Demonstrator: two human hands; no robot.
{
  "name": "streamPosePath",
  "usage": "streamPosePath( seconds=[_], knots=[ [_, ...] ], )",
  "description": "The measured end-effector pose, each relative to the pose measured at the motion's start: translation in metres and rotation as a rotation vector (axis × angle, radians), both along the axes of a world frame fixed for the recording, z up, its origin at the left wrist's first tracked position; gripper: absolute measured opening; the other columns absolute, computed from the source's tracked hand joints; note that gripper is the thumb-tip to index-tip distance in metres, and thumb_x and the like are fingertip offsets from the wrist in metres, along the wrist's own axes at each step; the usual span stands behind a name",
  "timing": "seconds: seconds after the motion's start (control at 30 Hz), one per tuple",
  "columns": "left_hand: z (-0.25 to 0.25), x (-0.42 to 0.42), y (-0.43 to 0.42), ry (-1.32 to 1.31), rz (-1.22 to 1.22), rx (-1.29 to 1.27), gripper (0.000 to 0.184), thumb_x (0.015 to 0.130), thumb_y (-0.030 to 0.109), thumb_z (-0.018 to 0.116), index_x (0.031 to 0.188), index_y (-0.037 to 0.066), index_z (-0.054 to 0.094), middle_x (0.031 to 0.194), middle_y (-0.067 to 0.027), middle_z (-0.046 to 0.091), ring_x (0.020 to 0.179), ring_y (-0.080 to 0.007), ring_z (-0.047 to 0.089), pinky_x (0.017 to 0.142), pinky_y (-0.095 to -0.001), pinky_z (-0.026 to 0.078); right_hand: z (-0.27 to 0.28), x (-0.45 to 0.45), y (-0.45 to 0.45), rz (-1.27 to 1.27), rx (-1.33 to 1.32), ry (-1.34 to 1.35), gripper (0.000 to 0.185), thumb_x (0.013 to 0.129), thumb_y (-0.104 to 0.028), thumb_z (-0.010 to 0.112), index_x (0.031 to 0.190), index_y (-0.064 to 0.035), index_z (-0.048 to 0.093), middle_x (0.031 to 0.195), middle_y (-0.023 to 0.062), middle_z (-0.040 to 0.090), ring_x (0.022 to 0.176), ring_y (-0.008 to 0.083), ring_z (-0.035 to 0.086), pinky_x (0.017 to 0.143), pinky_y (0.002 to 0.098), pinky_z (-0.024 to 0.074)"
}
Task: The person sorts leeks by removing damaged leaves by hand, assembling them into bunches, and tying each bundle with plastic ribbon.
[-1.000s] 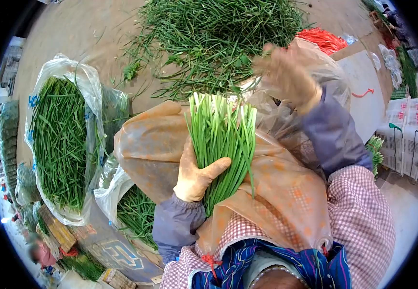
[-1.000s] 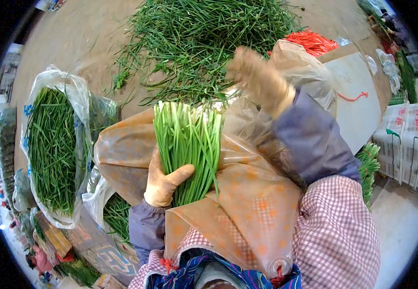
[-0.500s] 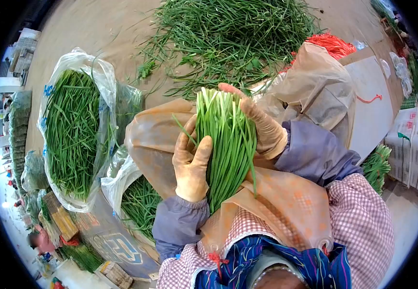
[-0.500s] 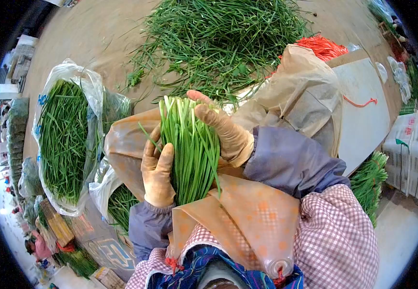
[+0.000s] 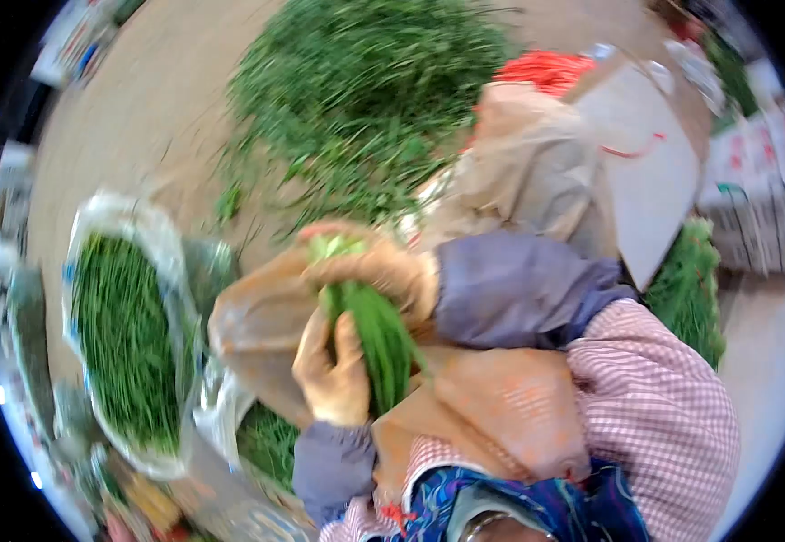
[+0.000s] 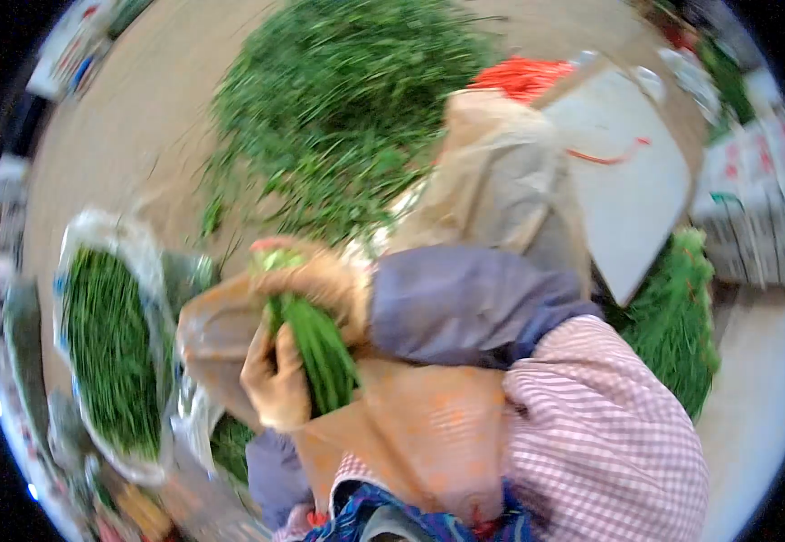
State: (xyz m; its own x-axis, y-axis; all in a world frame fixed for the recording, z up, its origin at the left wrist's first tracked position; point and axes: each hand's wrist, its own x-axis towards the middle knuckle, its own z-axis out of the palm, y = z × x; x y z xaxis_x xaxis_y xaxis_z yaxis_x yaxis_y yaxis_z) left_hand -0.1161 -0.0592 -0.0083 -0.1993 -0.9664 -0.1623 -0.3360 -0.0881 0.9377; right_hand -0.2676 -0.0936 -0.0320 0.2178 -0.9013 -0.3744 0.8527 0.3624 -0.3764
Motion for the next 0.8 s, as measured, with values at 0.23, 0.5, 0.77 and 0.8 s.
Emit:
streamPosePath(
  seconds=[0.23,0.5,0.77,0.8],
  knots=[
    [-0.001,0.002,-0.004,0.419,0.029,0.149,0.035,0.103,0.019,0.051,0.127,-0.005,0.06,0.112,-0.0114,0.068,0.095,-0.0156,0.064,0.084,-0.0287,0.053,0.017,-0.007,-0.012,-0.074,-0.129,0.118,0.04,0.073,0.004,0.077,0.108,-0.0055,0.061,0.083,0.0073,0.065,0.065,0.0173,0.066,0.058,0.0316,0.0565],
    [0.011,-0.021,-0.016,0.603,-0.059,0.084,0.033,0.102,0.021,0.053,0.119,-0.005,0.062,0.122,-0.0184,0.065,0.114,-0.0274,0.062,0.103,-0.0409,0.047,0.069,-0.116,-0.014,-0.267,-0.403,0.317,0.044,0.075,-0.014,0.077,0.112,-0.0025,0.057,0.082,0.0084,0.067,0.074,0.0197,0.068,0.068,0.0349,0.056],
    [-0.007,0.009,-0.05,0.607,0.04,0.128,0.028,0.1,0.024,0.057,0.115,0.001,0.064,0.11,-0.0142,0.07,0.098,-0.0279,0.069,0.09,-0.0418,0.058,0.167,-0.24,0.051,-0.093,-0.53,1.159,0.054,0.083,-0.022,0.069,0.131,-0.0035,0.05,0.092,0.0087,0.066,0.081,0.0183,0.066,0.071,0.0343,0.0564],
    [-0.013,0.012,-0.053,0.609,0.064,0.164,0.028,0.1,0.024,0.058,0.117,0.002,0.064,0.109,-0.0138,0.07,0.098,-0.0269,0.07,0.089,-0.0395,0.058,0.174,-0.228,0.065,0.086,-0.547,1.274,0.055,0.083,-0.022,0.069,0.131,-0.0036,0.05,0.092,0.0083,0.066,0.081,0.018,0.065,0.071,0.034,0.056]
  ],
)
